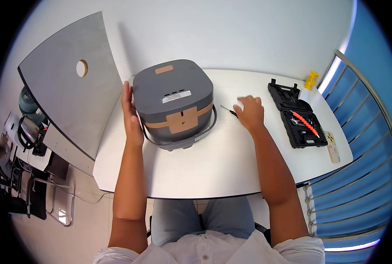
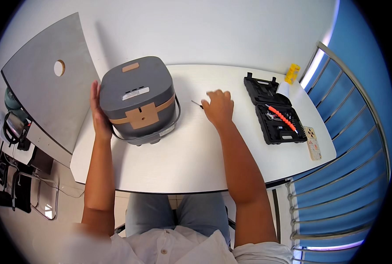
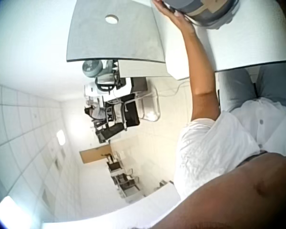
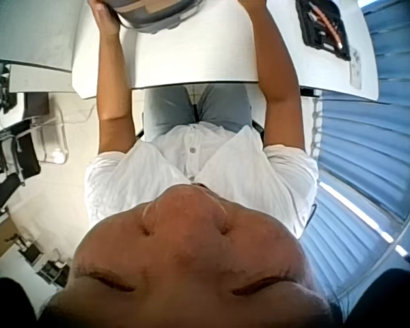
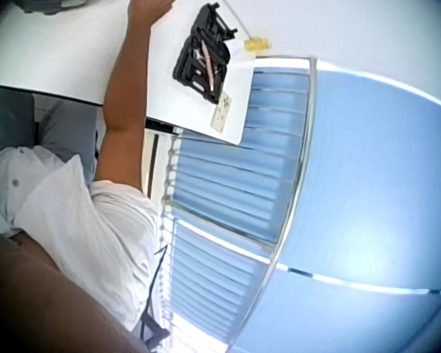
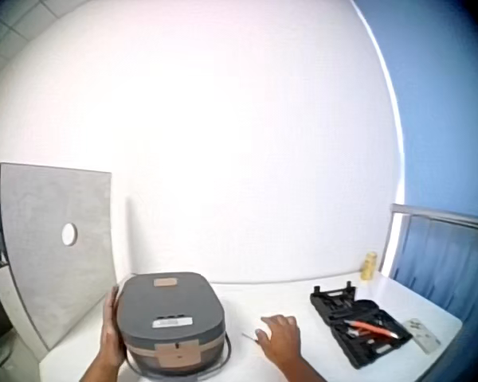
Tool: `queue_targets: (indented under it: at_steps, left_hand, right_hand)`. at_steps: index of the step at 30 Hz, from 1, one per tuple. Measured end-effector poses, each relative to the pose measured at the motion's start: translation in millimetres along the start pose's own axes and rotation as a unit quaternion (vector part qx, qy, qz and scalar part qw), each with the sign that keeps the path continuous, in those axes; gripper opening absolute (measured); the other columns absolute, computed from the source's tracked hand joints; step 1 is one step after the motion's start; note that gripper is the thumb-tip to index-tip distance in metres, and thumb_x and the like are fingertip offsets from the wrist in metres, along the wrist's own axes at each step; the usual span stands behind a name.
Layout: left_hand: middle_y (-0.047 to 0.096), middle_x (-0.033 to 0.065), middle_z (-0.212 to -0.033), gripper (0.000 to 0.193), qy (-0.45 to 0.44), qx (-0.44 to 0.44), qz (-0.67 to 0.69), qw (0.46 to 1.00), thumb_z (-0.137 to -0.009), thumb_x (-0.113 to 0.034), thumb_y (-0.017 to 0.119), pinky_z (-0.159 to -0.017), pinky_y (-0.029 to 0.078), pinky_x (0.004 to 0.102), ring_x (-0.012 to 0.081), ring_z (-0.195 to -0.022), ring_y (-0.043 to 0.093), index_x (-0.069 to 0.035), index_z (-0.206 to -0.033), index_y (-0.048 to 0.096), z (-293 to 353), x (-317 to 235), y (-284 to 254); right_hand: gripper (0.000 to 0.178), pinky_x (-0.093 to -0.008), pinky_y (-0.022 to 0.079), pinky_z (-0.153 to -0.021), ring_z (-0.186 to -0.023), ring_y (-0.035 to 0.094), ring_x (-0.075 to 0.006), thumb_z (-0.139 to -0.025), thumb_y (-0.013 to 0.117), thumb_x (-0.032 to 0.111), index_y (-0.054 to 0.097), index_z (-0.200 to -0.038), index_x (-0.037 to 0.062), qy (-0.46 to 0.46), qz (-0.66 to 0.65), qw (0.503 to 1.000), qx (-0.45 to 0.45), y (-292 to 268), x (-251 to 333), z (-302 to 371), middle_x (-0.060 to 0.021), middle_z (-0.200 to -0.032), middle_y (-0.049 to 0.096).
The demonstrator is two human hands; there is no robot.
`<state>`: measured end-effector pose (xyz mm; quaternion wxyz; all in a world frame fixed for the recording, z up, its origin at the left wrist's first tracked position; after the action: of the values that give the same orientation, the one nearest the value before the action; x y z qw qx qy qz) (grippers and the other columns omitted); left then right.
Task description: The person assembles a gray cylindrical appliance on a white table. They use a screwdriver to remove screws from a cardboard insert, detach the insert, and then reattach it to the appliance.
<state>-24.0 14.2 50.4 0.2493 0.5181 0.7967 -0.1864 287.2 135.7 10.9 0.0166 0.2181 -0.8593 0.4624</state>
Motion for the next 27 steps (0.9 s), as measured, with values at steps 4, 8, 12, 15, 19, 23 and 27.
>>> queue_targets:
  at_steps: [4,8,12,15,19,23,27]
  left_hand:
    - [0.035,0.0139,-0.145,0.088,0.101,0.007,-0.115,0.988,-0.075,-0.076,0.049,-0.112,0.02,0.0475,0.0342,-0.138,0.025,-0.009,-0.132,0.044,-0.9,-15.5,-0.2]
    - [0.046,0.0144,-0.138,0.07,0.103,0.006,-0.142,0.985,-0.076,-0.064,0.06,-0.11,0.023,0.0498,0.0373,-0.136,0.028,-0.007,-0.115,0.057,0.4,-19.6,1.5]
    - [0.05,0.0141,-0.134,0.059,0.098,-0.008,-0.137,0.986,-0.075,-0.055,0.066,-0.108,0.026,0.0496,0.038,-0.135,0.03,-0.006,-0.105,0.059,0.5,-22.6,2.5]
    - [0.051,0.0139,-0.133,0.057,0.089,-0.017,-0.135,0.987,-0.076,-0.054,0.065,-0.108,0.026,0.0491,0.038,-0.134,0.031,-0.005,-0.105,0.06,1.7,-22.4,2.0]
    - [0.051,0.0142,-0.131,0.056,0.088,-0.016,-0.131,0.987,-0.078,-0.054,0.063,-0.107,0.026,0.0488,0.0379,-0.134,0.032,-0.005,-0.105,0.059,1.4,-23.1,3.3]
    - [0.049,0.0138,-0.134,0.059,0.1,-0.018,-0.135,0.986,-0.081,-0.058,0.059,-0.109,0.024,0.0486,0.0362,-0.133,0.034,-0.006,-0.109,0.059,2.0,-14.2,-2.8]
    - [0.042,0.0128,-0.139,0.062,0.021,-0.064,-0.088,0.994,-0.086,-0.058,0.047,-0.11,0.023,0.0444,0.0321,-0.135,0.03,-0.007,-0.121,0.047,5.9,3.9,-11.6]
  right_hand:
    - [0.026,-0.0421,0.047,-0.077,-0.098,0.055,-0.0249,-0.081,0.067,0.032,0.068,-0.099,0.0135,0.049,0.082,0.978,0.184,16.2,-0.7,3.9,-0.005,-0.094,0.059]
    - [0.016,-0.0393,0.049,-0.074,-0.092,0.058,-0.0243,-0.082,0.065,0.023,0.064,-0.093,0.0111,0.033,0.092,0.975,0.2,30.7,-4.4,7.3,-0.0049,-0.093,0.06]
    - [0.01,-0.0407,0.049,-0.074,-0.091,0.059,-0.0251,-0.084,0.059,0.015,0.062,-0.092,0.009,0.038,0.092,0.974,0.201,41.7,-5.7,4.6,-0.0068,-0.092,0.059]
    - [0.009,-0.0401,0.049,-0.074,-0.088,0.06,-0.0255,-0.085,0.055,0.01,0.06,-0.091,0.0063,0.058,0.017,0.986,0.152,31.3,-0.5,1.7,-0.0092,-0.091,0.06]
    - [0.009,-0.0366,0.048,-0.069,-0.077,0.059,-0.0263,-0.084,0.055,0.008,0.058,-0.091,0.0038,0.054,-0.305,0.95,0.031,-11.3,17.6,-2.6,-0.0116,-0.085,0.06]
    - [0.012,-0.034,0.046,-0.062,-0.066,0.057,-0.0263,-0.081,0.061,0.01,0.059,-0.091,0.0042,-0.093,-0.385,0.918,0.0,-80.7,78.3,19.0,-0.0099,-0.076,0.06]
    - [0.011,-0.0318,0.042,-0.051,-0.058,0.054,-0.021,-0.076,0.068,0.012,0.06,-0.083,0.009,-0.254,-0.185,0.949,0.011,-112.6,116.4,39.3,-0.0035,-0.065,0.055]
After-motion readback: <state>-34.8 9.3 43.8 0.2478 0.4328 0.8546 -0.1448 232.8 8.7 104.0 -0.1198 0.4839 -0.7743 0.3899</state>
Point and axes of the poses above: each hand's wrist, its own z-axis away from the middle knuckle, its own y-axis out of the palm, x = y × z, the point moved 4 cm from there along -z, towards the middle knuckle
